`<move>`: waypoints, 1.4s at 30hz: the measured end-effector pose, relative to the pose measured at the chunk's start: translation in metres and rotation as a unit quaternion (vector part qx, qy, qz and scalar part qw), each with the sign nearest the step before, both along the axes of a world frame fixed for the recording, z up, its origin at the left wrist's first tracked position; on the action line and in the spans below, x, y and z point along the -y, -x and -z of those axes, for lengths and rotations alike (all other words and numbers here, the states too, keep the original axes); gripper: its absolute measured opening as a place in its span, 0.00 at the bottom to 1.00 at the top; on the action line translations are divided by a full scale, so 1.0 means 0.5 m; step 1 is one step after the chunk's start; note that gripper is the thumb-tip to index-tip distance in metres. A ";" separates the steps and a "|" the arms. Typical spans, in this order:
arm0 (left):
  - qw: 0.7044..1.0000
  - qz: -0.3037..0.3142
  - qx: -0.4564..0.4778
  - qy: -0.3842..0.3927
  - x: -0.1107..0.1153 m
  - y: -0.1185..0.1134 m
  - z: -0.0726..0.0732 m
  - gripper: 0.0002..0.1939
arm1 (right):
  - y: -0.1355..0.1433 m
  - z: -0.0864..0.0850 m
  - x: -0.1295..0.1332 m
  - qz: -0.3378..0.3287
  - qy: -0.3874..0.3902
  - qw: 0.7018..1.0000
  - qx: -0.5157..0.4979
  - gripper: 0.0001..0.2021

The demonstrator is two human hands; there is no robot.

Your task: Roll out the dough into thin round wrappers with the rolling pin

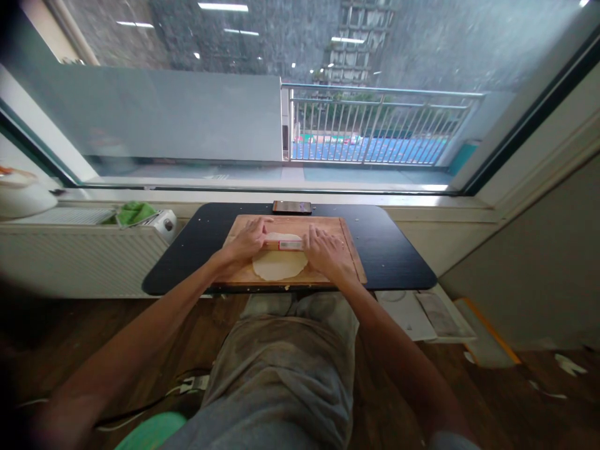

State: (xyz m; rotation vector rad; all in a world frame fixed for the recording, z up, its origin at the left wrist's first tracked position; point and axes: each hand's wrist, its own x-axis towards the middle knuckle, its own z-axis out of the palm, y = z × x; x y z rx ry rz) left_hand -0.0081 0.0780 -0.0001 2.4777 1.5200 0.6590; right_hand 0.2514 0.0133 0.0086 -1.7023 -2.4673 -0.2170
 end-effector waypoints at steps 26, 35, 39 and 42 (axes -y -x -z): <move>0.986 -0.089 -0.137 -0.018 0.166 0.038 -0.030 0.15 | 0.007 -0.023 0.085 0.044 -0.002 0.993 -0.114 0.16; 0.982 -0.114 -0.153 0.004 0.157 0.022 -0.039 0.16 | 0.020 -0.038 0.069 0.037 -0.008 0.997 -0.068 0.20; 0.978 -0.120 -0.170 -0.012 0.144 0.020 -0.042 0.17 | 0.019 -0.044 0.053 0.026 -0.001 0.998 -0.059 0.19; 0.977 -0.121 -0.176 -0.014 0.127 0.019 -0.044 0.18 | 0.017 -0.043 0.033 0.031 0.014 0.998 -0.057 0.19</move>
